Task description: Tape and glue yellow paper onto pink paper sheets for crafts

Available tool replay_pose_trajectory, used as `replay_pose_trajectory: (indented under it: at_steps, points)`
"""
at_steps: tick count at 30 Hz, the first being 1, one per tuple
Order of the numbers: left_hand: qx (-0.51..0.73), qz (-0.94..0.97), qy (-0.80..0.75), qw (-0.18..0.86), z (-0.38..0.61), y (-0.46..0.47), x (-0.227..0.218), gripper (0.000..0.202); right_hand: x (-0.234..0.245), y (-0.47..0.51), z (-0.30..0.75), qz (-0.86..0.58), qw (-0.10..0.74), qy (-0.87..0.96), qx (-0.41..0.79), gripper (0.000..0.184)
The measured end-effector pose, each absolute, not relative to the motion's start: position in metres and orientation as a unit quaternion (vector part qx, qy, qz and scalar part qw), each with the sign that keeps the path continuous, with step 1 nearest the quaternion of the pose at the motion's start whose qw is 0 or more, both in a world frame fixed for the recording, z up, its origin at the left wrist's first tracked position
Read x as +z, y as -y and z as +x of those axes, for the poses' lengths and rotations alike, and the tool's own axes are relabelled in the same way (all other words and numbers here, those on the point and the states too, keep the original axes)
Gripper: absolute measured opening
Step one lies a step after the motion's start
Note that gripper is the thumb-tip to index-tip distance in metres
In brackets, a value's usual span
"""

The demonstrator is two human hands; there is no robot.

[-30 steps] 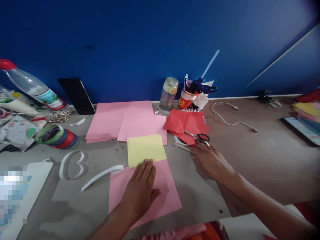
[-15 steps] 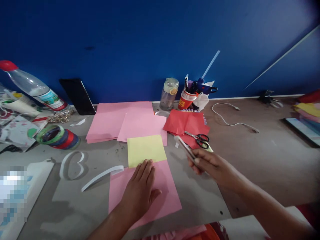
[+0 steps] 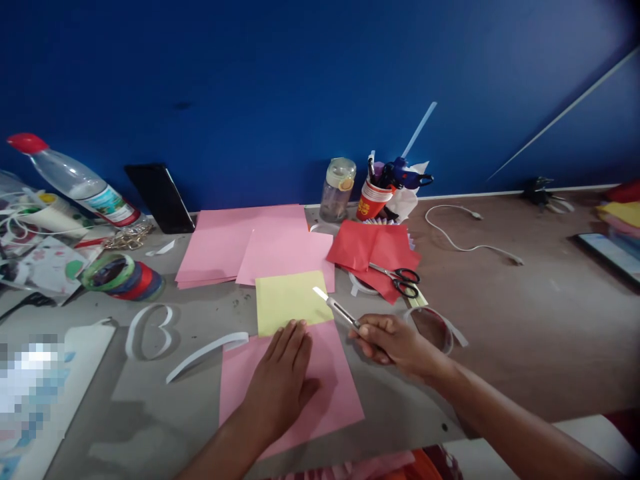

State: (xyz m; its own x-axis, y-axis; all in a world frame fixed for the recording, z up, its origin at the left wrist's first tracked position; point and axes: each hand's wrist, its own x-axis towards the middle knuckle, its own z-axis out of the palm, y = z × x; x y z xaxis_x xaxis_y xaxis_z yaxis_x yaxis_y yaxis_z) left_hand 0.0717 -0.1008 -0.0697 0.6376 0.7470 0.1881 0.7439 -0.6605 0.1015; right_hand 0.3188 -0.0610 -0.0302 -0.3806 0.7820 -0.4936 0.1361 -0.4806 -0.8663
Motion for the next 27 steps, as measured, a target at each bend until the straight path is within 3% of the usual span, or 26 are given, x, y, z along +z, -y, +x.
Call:
replay_pose_trajectory:
  at_steps: [6,13,19,27]
  points:
    - [0.109,0.908,-0.405,0.008,0.07,0.098,-0.058,0.047,-0.015,0.055,0.354,-0.583,0.151,0.601,0.525,0.031]
    - [0.106,0.889,-0.444,0.027,0.08,0.043,-0.037,0.039,-0.016,0.059,0.379,-0.564,0.174,0.611,0.527,0.026]
    - [-0.009,0.873,-0.487,0.03,0.101,-0.023,-0.02,0.032,-0.021,0.061,0.375,-0.568,0.216,0.64,0.471,0.025]
    - [-0.064,0.863,-0.5,0.03,0.106,-0.038,-0.018,0.016,-0.023,0.07,0.374,-0.554,0.18,0.665,0.467,0.03]
